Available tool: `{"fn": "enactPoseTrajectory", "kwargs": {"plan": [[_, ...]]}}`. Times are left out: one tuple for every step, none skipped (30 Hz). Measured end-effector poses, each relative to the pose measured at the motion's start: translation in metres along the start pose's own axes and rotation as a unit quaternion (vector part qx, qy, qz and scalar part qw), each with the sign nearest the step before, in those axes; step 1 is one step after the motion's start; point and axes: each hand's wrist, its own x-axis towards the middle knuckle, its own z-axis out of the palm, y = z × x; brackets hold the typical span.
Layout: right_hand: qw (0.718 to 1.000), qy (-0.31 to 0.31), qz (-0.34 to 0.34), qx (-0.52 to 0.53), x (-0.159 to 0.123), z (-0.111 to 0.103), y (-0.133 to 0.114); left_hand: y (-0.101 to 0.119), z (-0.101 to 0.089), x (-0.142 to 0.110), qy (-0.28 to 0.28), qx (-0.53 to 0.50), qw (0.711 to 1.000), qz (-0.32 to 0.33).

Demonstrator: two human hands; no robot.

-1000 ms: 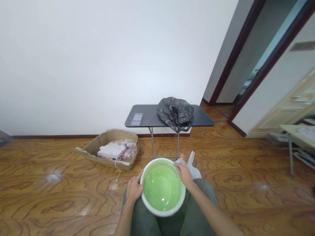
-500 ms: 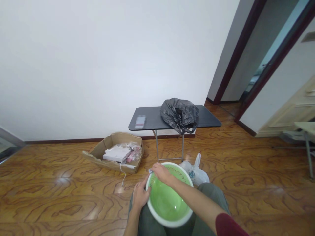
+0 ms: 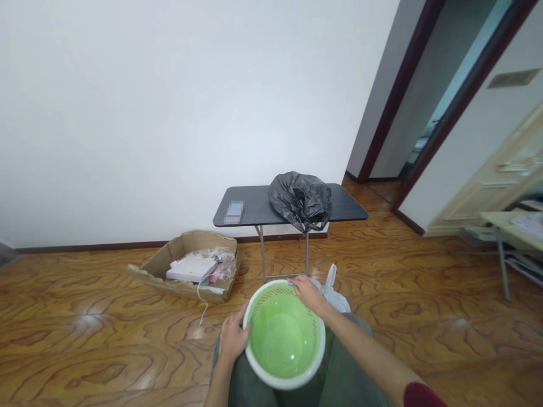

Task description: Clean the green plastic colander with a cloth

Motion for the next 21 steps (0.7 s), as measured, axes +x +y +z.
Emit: {"fn": "enactPoseTrajectory", "kwargs": {"plan": [[1.000, 0.002, 0.004, 0.002, -0.009, -0.001, 0.006, 0.000, 0.000, 0.000, -0.001, 0.000, 1.000, 0.002], [1.000, 0.004, 0.011, 0.004, -0.017, -0.001, 0.011, 0.000, 0.000, 0.000, -0.001, -0.001, 1.000, 0.005], [1.000, 0.006, 0.018, 0.008, -0.025, -0.001, 0.016, 0.000, 0.000, 0.000, -0.001, -0.001, 1.000, 0.008], [1.000, 0.007, 0.026, 0.012, -0.031, -0.002, 0.020, 0.001, 0.000, 0.000, -0.001, -0.002, 1.000, 0.010], [0.999, 0.007, 0.033, 0.017, -0.037, -0.003, 0.022, 0.001, 0.000, 0.000, -0.002, -0.003, 1.000, 0.011], [0.999, 0.009, 0.038, 0.024, -0.040, -0.004, 0.024, 0.001, 0.000, 0.000, -0.003, -0.003, 1.000, 0.011], [0.999, 0.011, 0.042, 0.031, -0.042, -0.006, 0.026, 0.001, -0.001, 0.000, -0.005, -0.003, 1.000, 0.010], [0.998, 0.013, 0.043, 0.038, -0.042, -0.007, 0.026, 0.001, 0.000, 0.000, -0.006, -0.002, 1.000, 0.009], [0.998, 0.013, 0.043, 0.044, -0.041, -0.009, 0.026, 0.000, 0.000, 0.000, -0.006, -0.002, 1.000, 0.008], [0.998, 0.013, 0.040, 0.049, -0.038, -0.011, 0.024, 0.000, 0.001, 0.000, -0.004, -0.001, 1.000, 0.008], [0.998, 0.012, 0.037, 0.051, -0.035, -0.012, 0.023, -0.001, 0.001, 0.000, -0.001, -0.002, 1.000, 0.009], [0.998, 0.010, 0.035, 0.050, -0.030, -0.013, 0.020, -0.002, 0.002, 0.000, 0.001, -0.003, 1.000, 0.012], [0.998, 0.008, 0.033, 0.049, -0.025, -0.014, 0.017, -0.002, 0.003, -0.001, 0.002, -0.004, 1.000, 0.015], [0.998, 0.005, 0.031, 0.047, -0.019, -0.014, 0.013, -0.003, 0.003, -0.001, 0.002, -0.005, 1.000, 0.018], [0.999, 0.002, 0.029, 0.044, -0.012, -0.014, 0.009, -0.003, 0.003, -0.002, 0.002, -0.006, 1.000, 0.021], [0.999, -0.001, 0.026, 0.041, -0.006, -0.013, 0.004, -0.003, 0.003, -0.002, 0.001, -0.007, 1.000, 0.022], [0.999, -0.006, 0.023, 0.037, 0.001, -0.012, -0.002, -0.003, 0.003, -0.003, 0.002, -0.007, 1.000, 0.022], [0.999, -0.011, 0.017, 0.033, 0.008, -0.010, -0.008, -0.003, 0.003, -0.003, 0.002, -0.007, 1.000, 0.023], [0.999, -0.016, 0.008, 0.029, 0.015, -0.008, -0.014, -0.002, 0.002, -0.003, 0.002, -0.008, 1.000, 0.024], [0.999, -0.022, -0.005, 0.025, 0.021, -0.005, -0.021, -0.002, 0.002, -0.003, 0.001, -0.008, 1.000, 0.025], [0.999, -0.027, -0.024, 0.020, 0.027, -0.001, -0.028, -0.002, 0.001, -0.003, 0.001, -0.009, 1.000, 0.026]]}}
